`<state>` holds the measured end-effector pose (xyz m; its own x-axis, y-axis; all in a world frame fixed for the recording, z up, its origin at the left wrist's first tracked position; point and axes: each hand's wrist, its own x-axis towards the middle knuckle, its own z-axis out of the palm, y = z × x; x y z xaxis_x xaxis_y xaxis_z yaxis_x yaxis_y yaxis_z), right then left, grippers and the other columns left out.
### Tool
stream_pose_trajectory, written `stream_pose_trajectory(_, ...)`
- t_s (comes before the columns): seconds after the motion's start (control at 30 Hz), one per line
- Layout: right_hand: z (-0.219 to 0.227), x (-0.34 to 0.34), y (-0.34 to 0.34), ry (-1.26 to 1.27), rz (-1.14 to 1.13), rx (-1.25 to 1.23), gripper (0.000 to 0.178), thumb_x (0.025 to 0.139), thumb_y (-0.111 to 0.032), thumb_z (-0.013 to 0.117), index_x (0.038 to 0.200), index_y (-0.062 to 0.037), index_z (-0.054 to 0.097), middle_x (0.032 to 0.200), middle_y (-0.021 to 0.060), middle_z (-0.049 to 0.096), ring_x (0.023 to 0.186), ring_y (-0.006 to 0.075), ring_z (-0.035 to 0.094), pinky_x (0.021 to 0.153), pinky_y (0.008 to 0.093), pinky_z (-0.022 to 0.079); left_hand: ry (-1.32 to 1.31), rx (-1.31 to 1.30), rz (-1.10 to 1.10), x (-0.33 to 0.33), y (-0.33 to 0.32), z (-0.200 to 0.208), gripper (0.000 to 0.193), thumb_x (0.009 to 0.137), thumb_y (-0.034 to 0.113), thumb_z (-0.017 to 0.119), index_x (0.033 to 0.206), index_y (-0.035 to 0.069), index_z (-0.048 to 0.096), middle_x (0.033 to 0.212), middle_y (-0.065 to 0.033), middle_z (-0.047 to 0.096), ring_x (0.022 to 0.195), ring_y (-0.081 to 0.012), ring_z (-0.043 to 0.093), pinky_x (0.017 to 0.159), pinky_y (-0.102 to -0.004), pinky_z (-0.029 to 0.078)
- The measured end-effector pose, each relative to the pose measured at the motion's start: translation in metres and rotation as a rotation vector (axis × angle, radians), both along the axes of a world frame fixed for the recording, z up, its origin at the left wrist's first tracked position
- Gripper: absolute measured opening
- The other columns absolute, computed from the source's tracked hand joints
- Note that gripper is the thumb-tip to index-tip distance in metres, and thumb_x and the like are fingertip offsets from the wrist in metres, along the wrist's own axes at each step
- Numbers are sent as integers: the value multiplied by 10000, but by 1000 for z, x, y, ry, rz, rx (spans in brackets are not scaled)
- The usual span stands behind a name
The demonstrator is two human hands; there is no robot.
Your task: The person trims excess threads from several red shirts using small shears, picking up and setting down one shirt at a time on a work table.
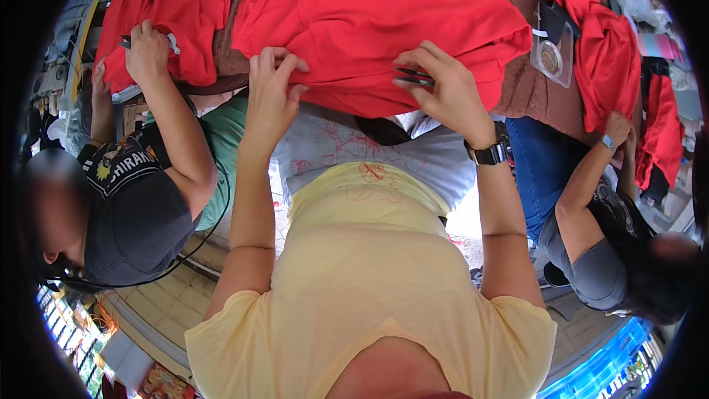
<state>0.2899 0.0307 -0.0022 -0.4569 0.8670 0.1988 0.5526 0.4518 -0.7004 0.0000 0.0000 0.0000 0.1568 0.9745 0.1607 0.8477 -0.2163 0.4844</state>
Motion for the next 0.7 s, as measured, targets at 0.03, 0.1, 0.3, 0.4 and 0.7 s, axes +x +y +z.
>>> stream_pose_trajectory(0.03,0,-5,-1,-34,-13,34,229,778,-58,715,1003,-79,677,977,73,665,795,228,679,668,341,529,-37,50,-1,-2,0,-3,280,707,-7,761,948,30,623,1088,-123,523,1056,-305,500,894,-418,422)
stream_pose_trajectory(0.1,-2,-13,-3,-21,-18,73,218,790,-61,731,1000,-68,675,899,86,673,745,223,671,642,323,519,-80,63,-22,-9,0,-5,250,724,-24,744,934,16,615,1025,-116,534,1013,-314,517,859,-418,439)
stream_pose_trajectory(0.3,-11,-56,-10,-14,-48,102,185,791,-190,772,940,-108,699,839,77,710,681,275,675,601,370,515,-374,-136,62,-16,1,0,249,733,10,771,928,-13,618,947,-102,568,932,-278,559,839,-375,450)
stream_pose_trajectory(0.4,-23,-73,-4,-43,-57,92,171,792,-199,766,918,-106,698,879,81,704,727,278,681,605,383,512,-346,27,104,-3,12,0,222,774,57,768,917,-10,611,956,-107,571,897,-283,568,799,-375,464)
stream_pose_trajectory(0.7,2,-56,-1,251,-47,-36,187,781,-130,773,955,-88,719,928,57,615,789,262,666,660,376,528,-302,6,81,-7,7,-15,152,897,93,699,975,-2,610,1015,-102,615,752,-159,587,645,-277,459)
